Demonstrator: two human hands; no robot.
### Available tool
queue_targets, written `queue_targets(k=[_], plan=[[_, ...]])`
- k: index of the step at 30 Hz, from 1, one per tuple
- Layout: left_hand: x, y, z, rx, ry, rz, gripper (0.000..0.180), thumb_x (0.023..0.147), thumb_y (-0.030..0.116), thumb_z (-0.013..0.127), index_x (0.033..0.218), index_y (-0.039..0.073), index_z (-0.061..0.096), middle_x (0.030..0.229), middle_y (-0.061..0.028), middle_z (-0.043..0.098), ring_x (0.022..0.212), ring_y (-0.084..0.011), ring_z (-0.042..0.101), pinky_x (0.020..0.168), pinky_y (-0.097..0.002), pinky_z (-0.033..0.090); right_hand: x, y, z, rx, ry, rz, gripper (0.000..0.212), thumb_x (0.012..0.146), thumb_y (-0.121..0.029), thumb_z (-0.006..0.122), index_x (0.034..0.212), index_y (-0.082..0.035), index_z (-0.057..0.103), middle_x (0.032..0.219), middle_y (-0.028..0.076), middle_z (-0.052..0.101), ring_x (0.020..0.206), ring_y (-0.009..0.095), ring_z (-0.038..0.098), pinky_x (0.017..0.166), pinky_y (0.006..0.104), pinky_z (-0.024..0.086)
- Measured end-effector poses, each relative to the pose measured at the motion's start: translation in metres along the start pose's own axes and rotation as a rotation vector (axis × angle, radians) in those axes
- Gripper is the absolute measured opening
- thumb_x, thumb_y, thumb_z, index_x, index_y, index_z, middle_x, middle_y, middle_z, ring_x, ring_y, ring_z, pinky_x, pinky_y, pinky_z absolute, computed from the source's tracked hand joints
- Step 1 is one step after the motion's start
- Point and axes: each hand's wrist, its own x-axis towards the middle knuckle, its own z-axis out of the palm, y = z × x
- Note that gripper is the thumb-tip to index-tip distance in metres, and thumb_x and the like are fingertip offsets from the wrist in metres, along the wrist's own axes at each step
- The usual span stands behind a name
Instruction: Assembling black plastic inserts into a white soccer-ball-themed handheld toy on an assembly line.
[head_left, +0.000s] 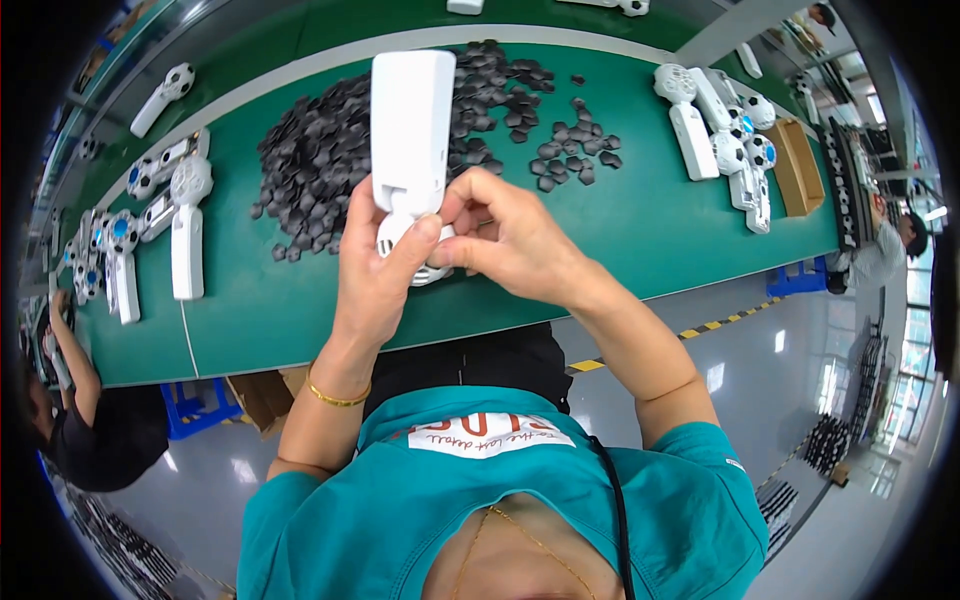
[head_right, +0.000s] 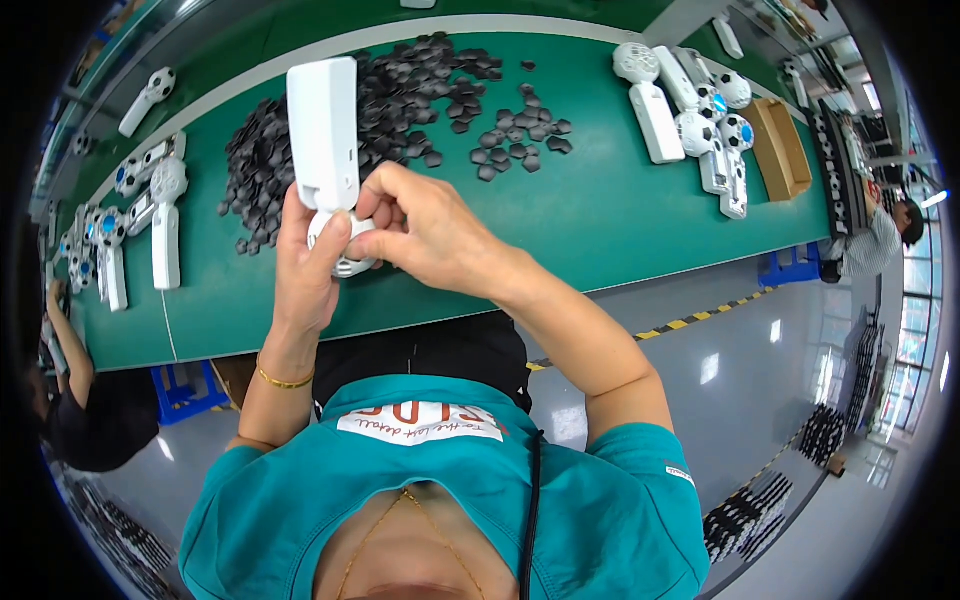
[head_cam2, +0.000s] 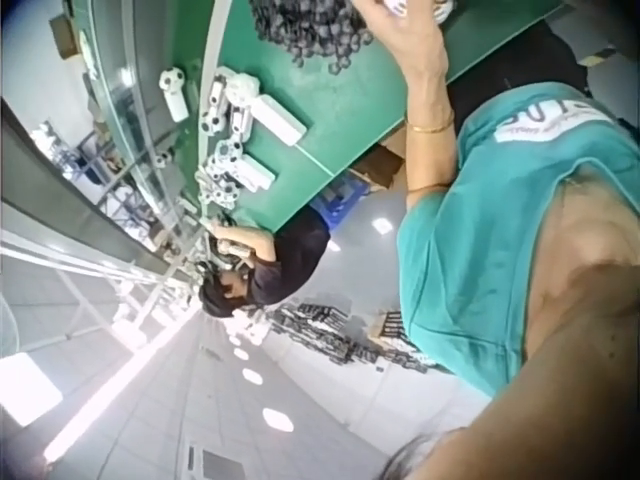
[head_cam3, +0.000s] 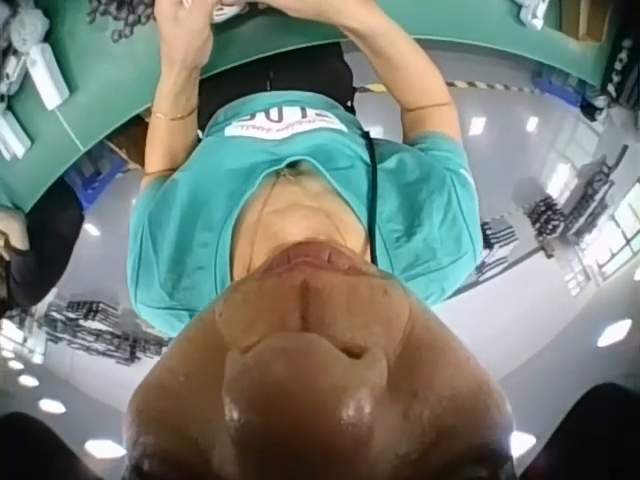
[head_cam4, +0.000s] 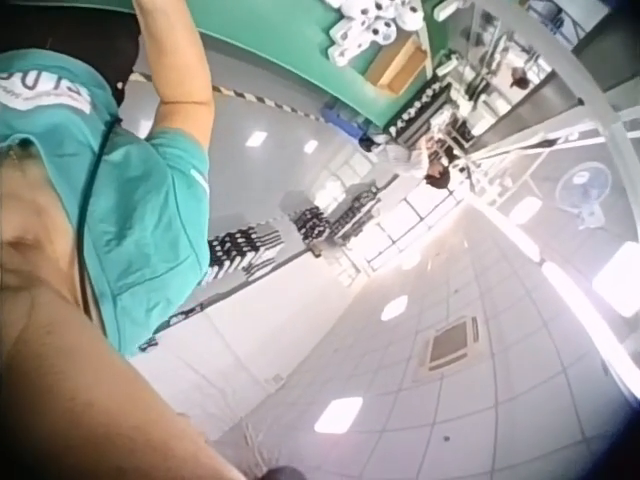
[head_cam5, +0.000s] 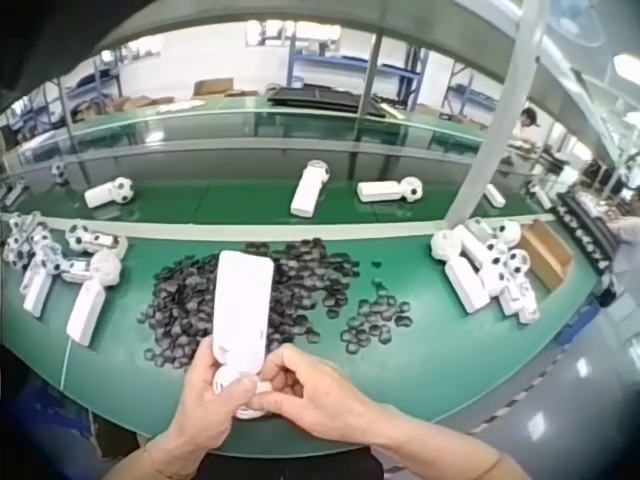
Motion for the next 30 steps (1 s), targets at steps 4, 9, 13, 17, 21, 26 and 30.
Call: queue_targets(k=[4, 9, 13, 17, 21, 26, 30], plan=[[0.008, 0.007, 0.006, -0.135, -0.031, -0.102, 0.048, 0.089, 0.013, 0.063, 0.129, 0.003, 0.038, 0.111, -0.0085, 0.056, 0.094, -0.0158, 0.060, 0.075, -0.0328, 0.056, 0.008, 0.004, -0.027, -0.160, 0.005, -0.109, 0.023, 0.082, -0.011, 0.072, 0.099, -0.001, 0.060, 0.088, 0.006, 0.064, 0.077, 0.011, 0.061, 0.068, 0.0250, 0.051], [0.018, 0.010, 0.000, -0.242, 0.020, -0.127, 0.044, 0.091, 0.014, 0.060, 0.128, 0.006, 0.039, 0.106, -0.0082, 0.056, 0.085, -0.0172, 0.064, 0.061, -0.0357, 0.060, 0.034, 0.030, -0.111, -0.557, 0.517, -0.111, 0.021, 0.083, -0.016, 0.068, 0.099, -0.002, 0.068, 0.091, 0.007, 0.067, 0.082, 0.013, 0.062, 0.073, 0.0273, 0.050], [0.017, 0.011, -0.008, -0.240, 0.055, -0.125, 0.041, 0.092, 0.015, 0.058, 0.127, 0.006, 0.039, 0.106, -0.0083, 0.056, 0.086, -0.0176, 0.064, 0.062, -0.0355, 0.059, 0.041, 0.051, -0.155, -0.873, 0.607, -0.009, 0.023, 0.083, -0.019, 0.067, 0.100, -0.003, 0.067, 0.089, 0.009, 0.067, 0.081, 0.020, 0.064, 0.073, 0.0310, 0.050], [0.017, 0.011, -0.007, -0.208, 0.064, -0.117, 0.040, 0.093, 0.017, 0.057, 0.127, 0.006, 0.039, 0.106, -0.0085, 0.056, 0.086, -0.0176, 0.063, 0.062, -0.0353, 0.059, 0.051, 0.052, -0.163, -0.942, 0.553, 0.198, 0.024, 0.082, -0.021, 0.067, 0.099, -0.005, 0.067, 0.085, 0.010, 0.067, 0.080, 0.023, 0.064, 0.073, 0.0338, 0.050], [0.019, 0.011, -0.009, -0.220, 0.077, -0.110, 0.039, 0.093, 0.016, 0.057, 0.127, 0.006, 0.039, 0.105, -0.0086, 0.056, 0.086, -0.0176, 0.063, 0.062, -0.0356, 0.059, 0.054, 0.049, -0.155, -0.955, 0.509, 0.208, 0.022, 0.083, -0.021, 0.066, 0.099, -0.007, 0.066, 0.082, 0.008, 0.066, 0.078, 0.022, 0.064, 0.071, 0.0339, 0.049], [0.017, 0.013, -0.011, -0.233, 0.094, -0.088, 0.039, 0.093, 0.017, 0.056, 0.127, 0.007, 0.039, 0.104, -0.0078, 0.057, 0.086, -0.0175, 0.063, 0.062, -0.0361, 0.059, 0.041, 0.027, -0.129, -0.673, 0.526, -0.023, 0.014, 0.086, -0.015, 0.063, 0.098, -0.008, 0.065, 0.076, 0.002, 0.062, 0.070, 0.011, 0.058, 0.062, 0.0263, 0.046], [0.018, 0.015, -0.009, -0.334, 0.118, -0.132, 0.038, 0.094, 0.018, 0.056, 0.127, 0.008, 0.040, 0.102, -0.0064, 0.057, 0.085, -0.0170, 0.063, 0.062, -0.0373, 0.059, 0.010, -0.007, -0.066, -0.184, 0.370, -0.112, 0.013, 0.088, -0.012, 0.061, 0.098, -0.004, 0.065, 0.076, -0.001, 0.060, 0.067, 0.005, 0.053, 0.058, 0.0221, 0.043]])
